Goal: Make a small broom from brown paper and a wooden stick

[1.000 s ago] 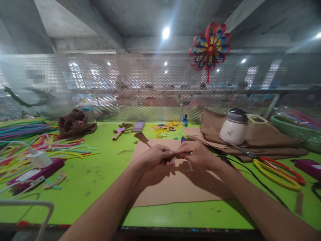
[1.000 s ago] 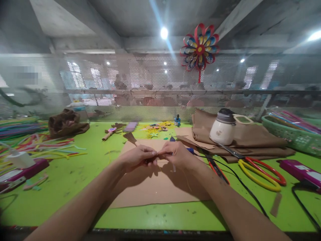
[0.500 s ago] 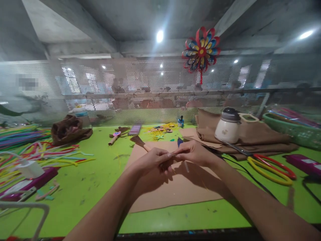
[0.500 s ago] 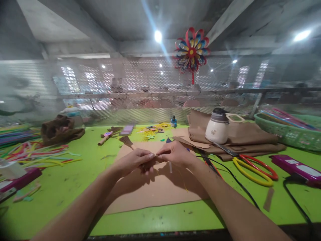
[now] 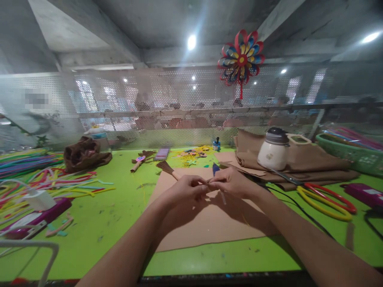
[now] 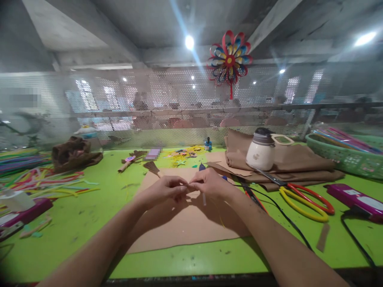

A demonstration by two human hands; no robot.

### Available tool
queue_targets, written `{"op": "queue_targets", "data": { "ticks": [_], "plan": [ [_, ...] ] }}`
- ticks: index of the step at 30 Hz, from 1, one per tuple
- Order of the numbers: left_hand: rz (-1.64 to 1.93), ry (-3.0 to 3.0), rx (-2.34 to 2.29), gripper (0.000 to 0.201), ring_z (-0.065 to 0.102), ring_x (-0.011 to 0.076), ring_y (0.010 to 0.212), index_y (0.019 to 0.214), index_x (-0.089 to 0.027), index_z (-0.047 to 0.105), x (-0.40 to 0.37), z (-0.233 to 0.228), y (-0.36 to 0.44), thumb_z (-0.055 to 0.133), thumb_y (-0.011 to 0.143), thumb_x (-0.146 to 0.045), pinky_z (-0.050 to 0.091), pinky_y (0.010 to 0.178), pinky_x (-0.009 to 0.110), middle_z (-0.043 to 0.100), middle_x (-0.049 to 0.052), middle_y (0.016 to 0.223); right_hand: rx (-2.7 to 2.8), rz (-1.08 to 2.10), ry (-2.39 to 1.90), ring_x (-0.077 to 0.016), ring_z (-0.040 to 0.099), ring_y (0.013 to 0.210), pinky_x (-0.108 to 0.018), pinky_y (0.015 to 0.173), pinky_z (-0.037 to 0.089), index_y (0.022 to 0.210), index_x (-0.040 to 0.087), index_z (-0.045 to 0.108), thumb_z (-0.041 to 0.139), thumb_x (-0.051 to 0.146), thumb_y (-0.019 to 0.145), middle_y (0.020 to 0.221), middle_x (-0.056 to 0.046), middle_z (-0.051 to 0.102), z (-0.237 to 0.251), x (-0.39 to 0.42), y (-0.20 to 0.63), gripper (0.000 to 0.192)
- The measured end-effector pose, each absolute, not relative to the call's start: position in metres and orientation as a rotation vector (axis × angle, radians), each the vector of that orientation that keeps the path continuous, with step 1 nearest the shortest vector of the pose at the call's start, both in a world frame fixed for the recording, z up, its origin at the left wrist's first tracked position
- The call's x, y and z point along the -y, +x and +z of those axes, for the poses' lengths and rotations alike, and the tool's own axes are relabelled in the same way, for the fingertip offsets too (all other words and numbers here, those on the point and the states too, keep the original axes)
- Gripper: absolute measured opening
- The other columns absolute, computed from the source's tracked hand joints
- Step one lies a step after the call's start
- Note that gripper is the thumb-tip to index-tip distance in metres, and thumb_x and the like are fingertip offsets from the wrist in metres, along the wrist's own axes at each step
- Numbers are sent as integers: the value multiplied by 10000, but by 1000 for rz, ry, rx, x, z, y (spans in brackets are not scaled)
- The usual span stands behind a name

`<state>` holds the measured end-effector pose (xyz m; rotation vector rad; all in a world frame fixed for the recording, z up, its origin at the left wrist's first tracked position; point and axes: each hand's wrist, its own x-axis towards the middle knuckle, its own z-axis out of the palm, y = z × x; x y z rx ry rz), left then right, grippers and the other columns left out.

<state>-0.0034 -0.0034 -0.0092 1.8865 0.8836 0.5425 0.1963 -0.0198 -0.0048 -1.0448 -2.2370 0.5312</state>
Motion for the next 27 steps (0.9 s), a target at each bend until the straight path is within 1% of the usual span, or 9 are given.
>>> {"op": "queue_targets", "data": {
  "ticks": [3,5,7,11,13,15,18,22,27],
  "plan": [
    [662,2063,-979,248,537,126,590,777,-127,673,1,-9,-1,584,759,-357,389,558,231,625,28,623,2250,496,-1109,-116,504,593,-225,538,369,789,132,739,545,286,823,626,-28,620,-4,19,198,251],
    [669,2097,-960,256,515,117,578,686,-126,657,1,-9,0,551,778,-340,375,554,227,610,26,604,2245,488,-1117,-112,497,588,-223,539,368,736,131,727,538,287,821,615,-24,612,-3,20,198,259],
    [639,2074,-921,289,506,110,563,643,-125,634,2,-8,-1,512,800,-334,380,559,229,604,31,600,2238,520,-1090,-111,505,592,-222,551,382,732,132,719,528,265,819,632,-26,623,-2,21,197,248],
    [552,2018,-902,272,487,107,531,658,-129,623,6,-3,-6,495,796,-326,380,554,236,577,20,579,2245,582,-1025,-123,544,633,-235,604,420,828,139,723,525,195,791,684,-32,646,-2,22,197,209],
    [448,2031,-873,263,457,103,519,631,-135,606,7,-1,-9,501,784,-321,354,541,234,539,0,547,2315,583,-999,-128,556,649,-234,615,422,743,147,724,536,174,771,659,-24,633,-6,20,197,192],
    [315,2059,-841,259,434,102,517,586,-140,576,6,-2,-11,517,765,-318,332,538,235,503,-14,523,2388,610,-1005,-128,557,636,-223,586,412,673,146,710,548,158,747,640,-19,620,-12,18,196,178],
    [190,2114,-817,253,415,102,524,560,-142,557,3,-8,-13,548,733,-327,318,539,236,481,-21,531,2452,688,-1057,-122,543,592,-211,530,387,719,136,708,546,140,721,660,-23,631,-18,18,193,162],
    [249,2153,-822,303,386,100,510,541,-145,545,-3,-20,-14,525,745,-368,302,518,235,439,-27,519,2495,667,-1028,-117,507,586,-215,544,370,675,136,684,493,182,771,641,-20,609,-20,21,188,219],
    [254,2239,-877,348,385,103,494,468,-152,527,-6,-18,-13,522,746,-360,308,517,234,424,-26,463,2381,747,-1091,-114,490,568,-207,505,353,643,136,657,506,141,701,609,-4,574,-31,22,186,161]
  ]
}}
